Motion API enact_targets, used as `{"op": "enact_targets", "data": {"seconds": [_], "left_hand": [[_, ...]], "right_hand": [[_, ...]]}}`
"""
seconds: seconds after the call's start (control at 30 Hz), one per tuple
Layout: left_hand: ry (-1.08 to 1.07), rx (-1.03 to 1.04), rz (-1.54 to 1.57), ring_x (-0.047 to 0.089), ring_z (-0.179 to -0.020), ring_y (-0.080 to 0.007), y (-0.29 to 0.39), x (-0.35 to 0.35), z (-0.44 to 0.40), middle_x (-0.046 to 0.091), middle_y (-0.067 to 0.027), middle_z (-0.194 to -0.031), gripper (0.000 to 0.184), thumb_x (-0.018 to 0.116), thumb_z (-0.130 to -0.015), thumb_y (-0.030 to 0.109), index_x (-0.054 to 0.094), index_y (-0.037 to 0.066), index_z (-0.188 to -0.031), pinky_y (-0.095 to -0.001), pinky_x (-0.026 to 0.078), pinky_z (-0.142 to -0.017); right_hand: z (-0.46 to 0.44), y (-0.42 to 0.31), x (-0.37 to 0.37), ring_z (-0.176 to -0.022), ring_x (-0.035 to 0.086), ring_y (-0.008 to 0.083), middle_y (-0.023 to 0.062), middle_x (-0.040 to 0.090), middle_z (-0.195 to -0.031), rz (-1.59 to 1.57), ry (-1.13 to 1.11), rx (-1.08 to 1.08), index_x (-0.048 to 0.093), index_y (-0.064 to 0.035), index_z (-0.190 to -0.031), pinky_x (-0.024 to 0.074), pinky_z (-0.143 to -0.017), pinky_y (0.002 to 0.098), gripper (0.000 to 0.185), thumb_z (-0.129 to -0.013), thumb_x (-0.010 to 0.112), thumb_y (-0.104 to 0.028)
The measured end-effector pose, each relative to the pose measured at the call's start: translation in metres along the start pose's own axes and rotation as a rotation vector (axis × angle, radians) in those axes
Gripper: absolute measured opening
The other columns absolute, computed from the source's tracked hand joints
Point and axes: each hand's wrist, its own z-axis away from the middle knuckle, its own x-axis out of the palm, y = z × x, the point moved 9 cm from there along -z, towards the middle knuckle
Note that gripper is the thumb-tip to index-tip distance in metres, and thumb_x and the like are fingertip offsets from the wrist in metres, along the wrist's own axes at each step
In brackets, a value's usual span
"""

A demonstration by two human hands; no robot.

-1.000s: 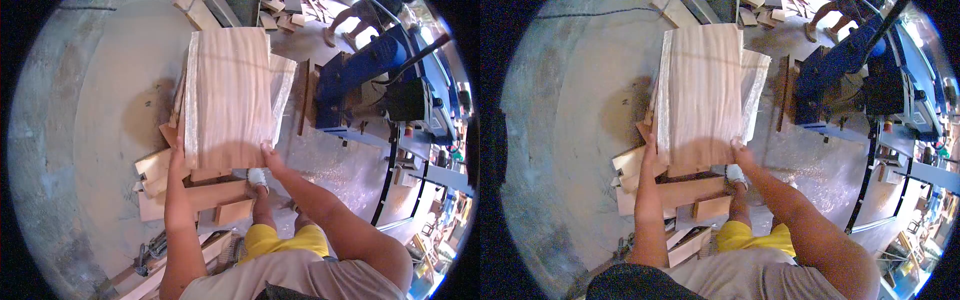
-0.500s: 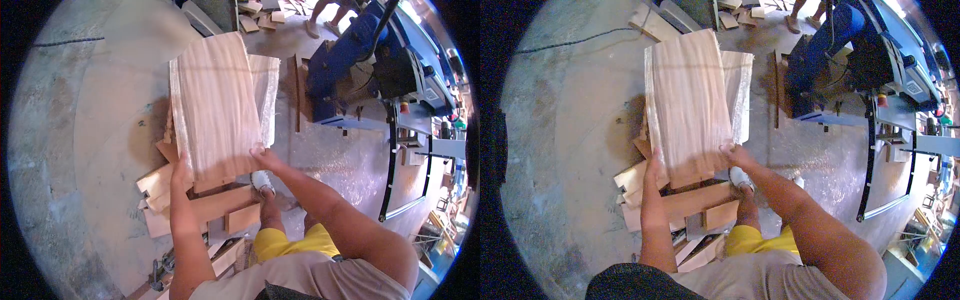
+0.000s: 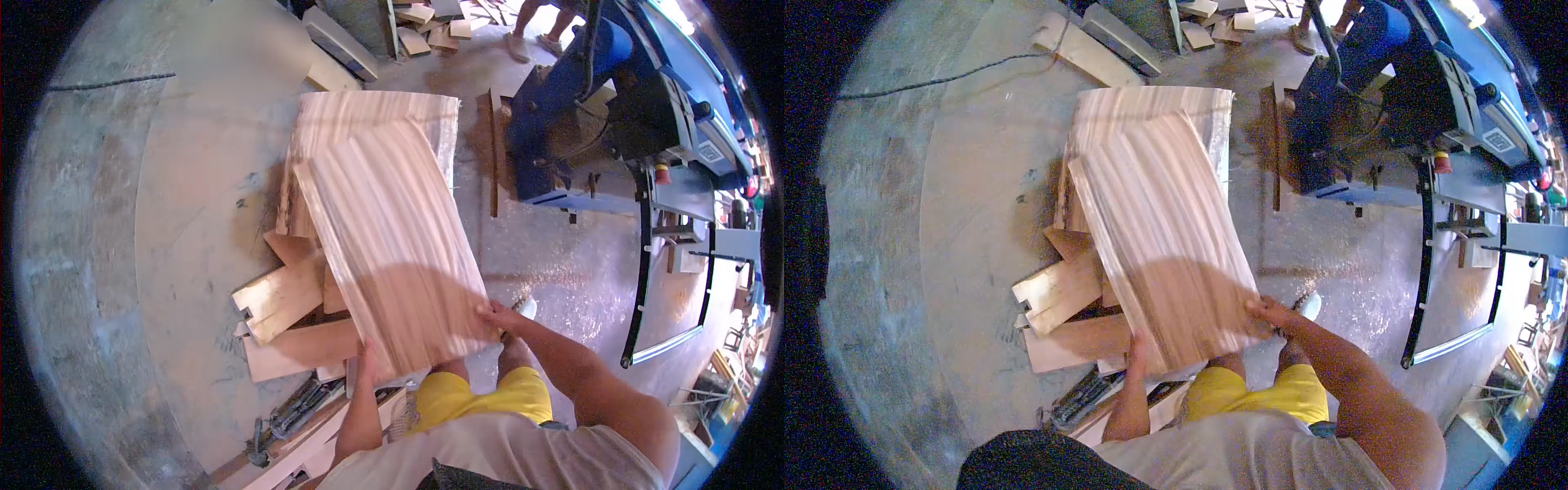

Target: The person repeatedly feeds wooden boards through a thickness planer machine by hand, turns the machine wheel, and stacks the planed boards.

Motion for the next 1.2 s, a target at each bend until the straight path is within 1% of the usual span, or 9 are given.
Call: {"op": "enact_targets", "data": {"seconds": [0.17, 0.2, 0.37, 0.43, 0.6, 0.7, 0.87, 1.07, 1.2], "left_hand": [[-0.048, -0.076, 0.053, 0.036, -0.130, -0.0262, -0.030, 0.003, 0.056, 0.034, -0.0065, -0.146, 0.074, 0.045, -0.091, 0.057, 0.022, 0.014, -0.146, -0.0423, 0.033, -0.105], [-0.044, -0.144, 0.006, 0.036, -0.131, -0.0257, -0.026, 0.011, 0.062, 0.036, -0.0062, -0.145, 0.075, 0.044, -0.090, 0.059, 0.026, 0.013, -0.145, -0.0421, 0.033, -0.105], [-0.180, -0.014, 0.111, 0.039, -0.128, -0.0265, 0.038, 0.036, 0.047, 0.047, -0.0098, -0.137, 0.091, 0.044, -0.078, 0.077, 0.040, 0.010, -0.139, -0.0428, 0.036, -0.102], [-0.099, -0.027, 0.293, 0.044, -0.123, -0.0274, 0.074, 0.042, 0.013, 0.047, -0.0118, -0.136, 0.090, 0.047, -0.077, 0.076, 0.039, 0.011, -0.139, -0.0430, 0.039, -0.099], [0.006, 0.030, 0.081, 0.053, -0.110, -0.0261, 0.109, 0.045, 0.014, 0.056, -0.0125, -0.124, 0.062, 0.054, -0.086, 0.051, 0.048, 0.009, -0.133, -0.0410, 0.043, -0.094], [-0.166, 0.083, 0.219, 0.055, -0.107, -0.0250, 0.070, 0.023, 0.016, 0.058, -0.0116, -0.121, 0.056, 0.053, -0.088, 0.044, 0.051, 0.005, -0.129, -0.0392, 0.043, -0.094], [-0.043, 0.141, 0.299, 0.055, -0.108, -0.0261, 0.071, 0.081, 0.168, 0.057, -0.0126, -0.122, 0.059, 0.054, -0.088, 0.045, 0.051, 0.002, -0.127, -0.0373, 0.042, -0.095], [0.014, 0.115, 0.482, 0.055, -0.110, -0.0274, -0.045, 0.086, 0.216, 0.057, -0.0127, -0.123, 0.061, 0.055, -0.088, 0.047, 0.050, 0.002, -0.129, -0.0378, 0.042, -0.096], [0.054, 0.218, 0.656, 0.055, -0.109, -0.0281, -0.115, 0.094, 0.245, 0.058, -0.0134, -0.122, 0.062, 0.057, -0.086, 0.049, 0.050, 0.005, -0.129, -0.0393, 0.044, -0.094]], "right_hand": [[-0.062, 0.134, 0.004, -0.108, 0.056, 0.0200, 0.0081, 0.058, -0.123, -0.390, -0.249, 0.107, 0.045, -0.0025, -0.134, 0.0455, -0.091, 0.0369, 0.076, -0.084, 0.057, -0.058], [-0.058, 0.102, 0.004, -0.109, 0.057, 0.0237, 0.0097, 0.058, -0.124, -0.666, -0.179, -0.042, 0.043, -0.0022, -0.135, 0.0443, -0.095, 0.0395, 0.075, -0.085, 0.057, -0.057], [-0.046, 0.067, 0.004, -0.107, 0.058, 0.0247, 0.0114, 0.058, -0.123, -0.579, -0.035, 0.026, 0.045, -0.0015, -0.133, 0.0451, -0.095, 0.0399, 0.068, -0.088, 0.055, -0.052], [-0.039, 0.064, 0.012, -0.106, 0.059, 0.0246, 0.0120, 0.058, -0.123, -0.601, -0.024, 0.024, 0.046, -0.0013, -0.132, 0.0455, -0.094, 0.0393, 0.066, -0.089, 0.055, -0.050], [0.005, 0.043, 0.029, -0.106, 0.058, 0.0243, 0.0104, 0.058, -0.120, -0.598, -0.022, -0.002, 0.045, -0.0023, -0.131, 0.0468, -0.093, 0.0388, 0.065, -0.088, 0.055, -0.051], [0.049, 0.052, 0.035, -0.109, 0.056, 0.0248, 0.0096, 0.055, -0.125, -0.595, -0.146, -0.007, 0.041, -0.0044, -0.134, 0.0459, -0.094, 0.0411, 0.065, -0.089, 0.055, -0.049], [0.114, 0.077, 0.008, -0.127, 0.039, 0.0239, 0.0126, 0.040, -0.140, -0.396, -0.169, -0.100, 0.024, -0.0060, -0.145, 0.0325, -0.105, 0.0396, 0.071, -0.090, 0.053, -0.042], [0.181, 0.060, -0.022, -0.122, 0.044, 0.0216, 0.0122, 0.044, -0.136, -0.119, -0.283, -0.222, 0.025, -0.0038, -0.144, 0.0366, -0.102, 0.0380, 0.073, -0.087, 0.059, -0.036], [0.226, 0.065, -0.025, -0.123, 0.043, 0.0221, 0.0124, 0.044, -0.136, -0.084, -0.358, -0.123, 0.021, -0.0054, -0.145, 0.0367, -0.102, 0.0385, 0.073, -0.088, 0.058, -0.032]]}}
